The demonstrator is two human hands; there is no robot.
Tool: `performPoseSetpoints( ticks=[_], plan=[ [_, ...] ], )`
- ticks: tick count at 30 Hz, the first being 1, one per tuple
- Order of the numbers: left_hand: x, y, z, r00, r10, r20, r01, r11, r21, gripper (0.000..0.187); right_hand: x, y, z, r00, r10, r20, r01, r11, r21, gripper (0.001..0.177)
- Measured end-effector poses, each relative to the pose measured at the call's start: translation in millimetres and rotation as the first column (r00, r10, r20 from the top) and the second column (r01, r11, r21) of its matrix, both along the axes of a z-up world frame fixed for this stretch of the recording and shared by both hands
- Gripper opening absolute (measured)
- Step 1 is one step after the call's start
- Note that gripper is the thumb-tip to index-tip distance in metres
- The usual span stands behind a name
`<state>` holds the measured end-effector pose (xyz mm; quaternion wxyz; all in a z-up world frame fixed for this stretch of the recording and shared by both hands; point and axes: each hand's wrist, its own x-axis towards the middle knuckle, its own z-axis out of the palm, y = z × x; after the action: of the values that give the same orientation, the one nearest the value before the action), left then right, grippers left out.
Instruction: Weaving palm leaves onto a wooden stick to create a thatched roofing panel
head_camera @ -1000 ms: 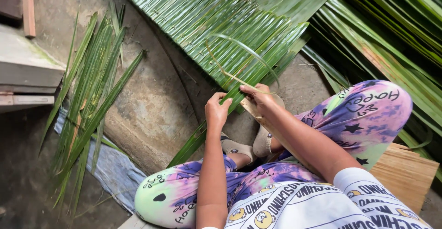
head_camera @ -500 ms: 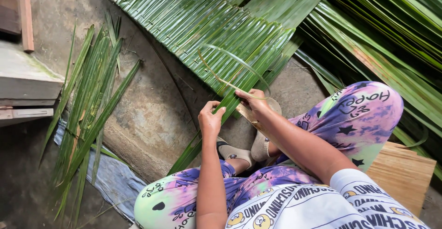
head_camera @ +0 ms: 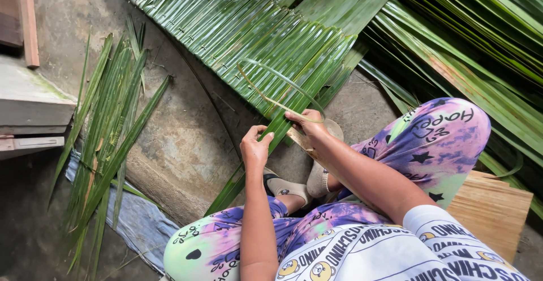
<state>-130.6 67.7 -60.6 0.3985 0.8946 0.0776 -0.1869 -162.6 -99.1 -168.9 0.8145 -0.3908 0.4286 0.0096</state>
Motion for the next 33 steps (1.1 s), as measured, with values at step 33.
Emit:
performPoseSetpoints(
  ticks=[33],
  plan=[
    [2, -46, -136, 0.870, 0.368, -0.328, -0.492, 0.603, -0.628, 0.023, -3, -1, -14, 0.994, 0.042, -0.098, -0.051, 0.995, -0.088, 0.032]
  ],
)
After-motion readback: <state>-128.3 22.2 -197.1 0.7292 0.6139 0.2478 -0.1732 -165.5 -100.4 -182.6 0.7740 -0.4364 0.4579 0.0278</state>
